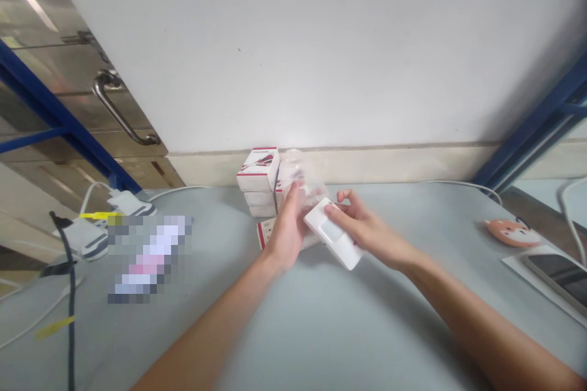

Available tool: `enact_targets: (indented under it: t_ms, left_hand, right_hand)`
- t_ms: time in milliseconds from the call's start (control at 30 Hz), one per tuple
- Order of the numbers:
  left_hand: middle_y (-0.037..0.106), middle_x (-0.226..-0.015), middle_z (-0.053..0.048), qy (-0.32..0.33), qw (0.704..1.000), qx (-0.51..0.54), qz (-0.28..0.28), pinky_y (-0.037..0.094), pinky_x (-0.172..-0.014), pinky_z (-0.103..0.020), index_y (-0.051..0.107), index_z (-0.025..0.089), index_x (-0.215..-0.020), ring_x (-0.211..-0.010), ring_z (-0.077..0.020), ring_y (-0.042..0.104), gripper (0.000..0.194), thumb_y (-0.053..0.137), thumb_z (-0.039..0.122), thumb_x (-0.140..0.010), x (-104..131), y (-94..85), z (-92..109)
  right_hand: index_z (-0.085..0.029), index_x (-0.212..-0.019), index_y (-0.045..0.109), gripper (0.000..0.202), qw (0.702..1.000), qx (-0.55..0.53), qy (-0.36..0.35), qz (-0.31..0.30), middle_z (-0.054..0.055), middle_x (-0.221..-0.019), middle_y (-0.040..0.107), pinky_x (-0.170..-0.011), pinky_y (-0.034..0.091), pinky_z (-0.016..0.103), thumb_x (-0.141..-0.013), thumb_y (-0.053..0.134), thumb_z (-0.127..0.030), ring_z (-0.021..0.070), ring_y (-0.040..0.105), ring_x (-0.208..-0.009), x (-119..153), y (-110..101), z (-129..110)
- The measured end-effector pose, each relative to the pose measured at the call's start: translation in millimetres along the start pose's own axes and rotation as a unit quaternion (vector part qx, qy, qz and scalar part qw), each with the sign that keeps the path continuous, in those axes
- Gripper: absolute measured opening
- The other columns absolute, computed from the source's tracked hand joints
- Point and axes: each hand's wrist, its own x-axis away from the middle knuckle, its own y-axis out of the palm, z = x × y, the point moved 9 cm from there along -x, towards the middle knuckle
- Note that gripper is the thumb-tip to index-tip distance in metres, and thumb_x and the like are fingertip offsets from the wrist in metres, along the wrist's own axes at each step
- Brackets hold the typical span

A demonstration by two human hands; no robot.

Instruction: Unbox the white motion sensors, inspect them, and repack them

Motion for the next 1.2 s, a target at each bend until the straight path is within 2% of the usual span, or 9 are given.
enact_targets:
  t_ms: [133, 267, 433, 500, 600, 733, 900, 1133, 1200]
  left_hand:
    - [0.078, -0.114, -0.008, 0.039, 0.999, 0.023, -0.015, 0.053, -0.101, -0.042, 0.066, 0.022, -0.123, -0.112, -0.0304, 0.073, 0.054, 0.061, 0.067, -0.095, -1, 3.8, 6]
    - [0.077, -0.117, -0.007, 0.056, 0.998, -0.005, 0.003, 0.051, -0.104, -0.042, 0.061, 0.024, -0.126, -0.119, -0.0290, 0.070, 0.049, 0.060, 0.063, -0.097, -2, -0.4, 6]
    - [0.070, -0.129, -0.005, 0.079, 0.991, -0.106, -0.005, 0.052, -0.100, -0.038, 0.056, 0.028, -0.135, -0.120, -0.0264, 0.067, 0.047, 0.065, 0.055, -0.098, 1, -4.3, 5]
    - [0.068, -0.134, -0.006, 0.086, 0.985, -0.146, -0.025, 0.053, -0.098, -0.038, 0.052, 0.030, -0.137, -0.119, -0.0258, 0.068, 0.045, 0.066, 0.048, -0.099, 4, -0.7, 4]
    - [0.064, -0.143, -0.008, 0.130, 0.964, -0.225, -0.058, 0.049, -0.107, -0.040, 0.051, 0.029, -0.138, -0.129, -0.0265, 0.063, 0.041, 0.063, 0.045, -0.102, 11, 10.3, 3]
    - [0.059, -0.150, -0.008, 0.170, 0.930, -0.306, -0.110, 0.040, -0.120, -0.042, 0.052, 0.029, -0.143, -0.144, -0.0269, 0.052, 0.041, 0.059, 0.041, -0.105, 24, 29.8, -8]
    - [0.055, -0.156, -0.010, 0.136, 0.931, -0.312, -0.133, 0.039, -0.122, -0.046, 0.047, 0.029, -0.152, -0.146, -0.0289, 0.051, 0.050, 0.058, 0.041, -0.105, 30, 37.5, -30]
    - [0.061, -0.149, -0.011, 0.131, 0.913, -0.362, -0.137, 0.040, -0.119, -0.046, 0.051, 0.028, -0.150, -0.141, -0.0308, 0.055, 0.052, 0.064, 0.043, -0.101, 31, 39.7, -35]
    - [0.066, -0.142, -0.010, 0.116, 0.904, -0.388, -0.137, 0.042, -0.116, -0.046, 0.053, 0.029, -0.149, -0.133, -0.0312, 0.060, 0.053, 0.064, 0.045, -0.100, 30, 37.4, -39]
  right_hand:
    - [-0.029, -0.109, 0.031, 0.063, 0.999, -0.001, -0.039, 0.015, -0.004, -0.094, 0.065, -0.050, 0.042, 0.022, -0.086, 0.069, -0.074, 0.0103, 0.054, -0.064, -4, 2, -2]
    - [-0.030, -0.110, 0.030, 0.062, 0.998, -0.023, -0.063, 0.013, -0.002, -0.104, 0.067, -0.052, 0.047, 0.023, -0.087, 0.070, -0.072, 0.0113, 0.057, -0.069, -6, 0, -2]
    - [-0.032, -0.133, 0.030, 0.067, 0.998, -0.021, -0.054, 0.011, 0.005, -0.125, 0.068, -0.063, 0.055, 0.029, -0.091, 0.072, -0.064, 0.0155, 0.066, -0.081, -10, -8, 6]
    - [-0.034, -0.141, 0.031, 0.068, 0.997, -0.021, -0.065, -0.016, 0.007, -0.134, 0.066, -0.074, 0.058, 0.033, -0.092, 0.074, -0.057, 0.0188, 0.069, -0.095, -11, -11, 5]
    - [-0.031, -0.138, 0.044, 0.061, 0.992, -0.014, -0.078, -0.094, 0.007, -0.134, 0.066, -0.091, 0.058, 0.039, -0.091, 0.079, -0.045, 0.0233, 0.068, -0.112, -10, -16, -1]
    - [-0.027, -0.138, 0.054, 0.063, 0.984, 0.029, -0.059, -0.166, 0.008, -0.125, 0.070, -0.099, 0.055, 0.045, -0.084, 0.086, -0.036, 0.0262, 0.067, -0.116, -4, -32, -5]
    - [-0.026, -0.143, 0.055, 0.069, 0.975, 0.061, -0.011, -0.212, 0.009, -0.126, 0.071, -0.103, 0.053, 0.048, -0.083, 0.087, -0.039, 0.0278, 0.066, -0.120, 2, -48, 2]
    - [-0.029, -0.151, 0.053, 0.074, 0.950, 0.154, -0.010, -0.270, 0.009, -0.143, 0.065, -0.112, 0.048, 0.049, -0.086, 0.084, -0.042, 0.0295, 0.059, -0.134, 17, -60, -3]
    - [-0.029, -0.152, 0.054, 0.069, 0.952, 0.155, -0.011, -0.263, 0.010, -0.144, 0.065, -0.112, 0.047, 0.049, -0.090, 0.079, -0.047, 0.0298, 0.061, -0.132, 18, -65, -4]
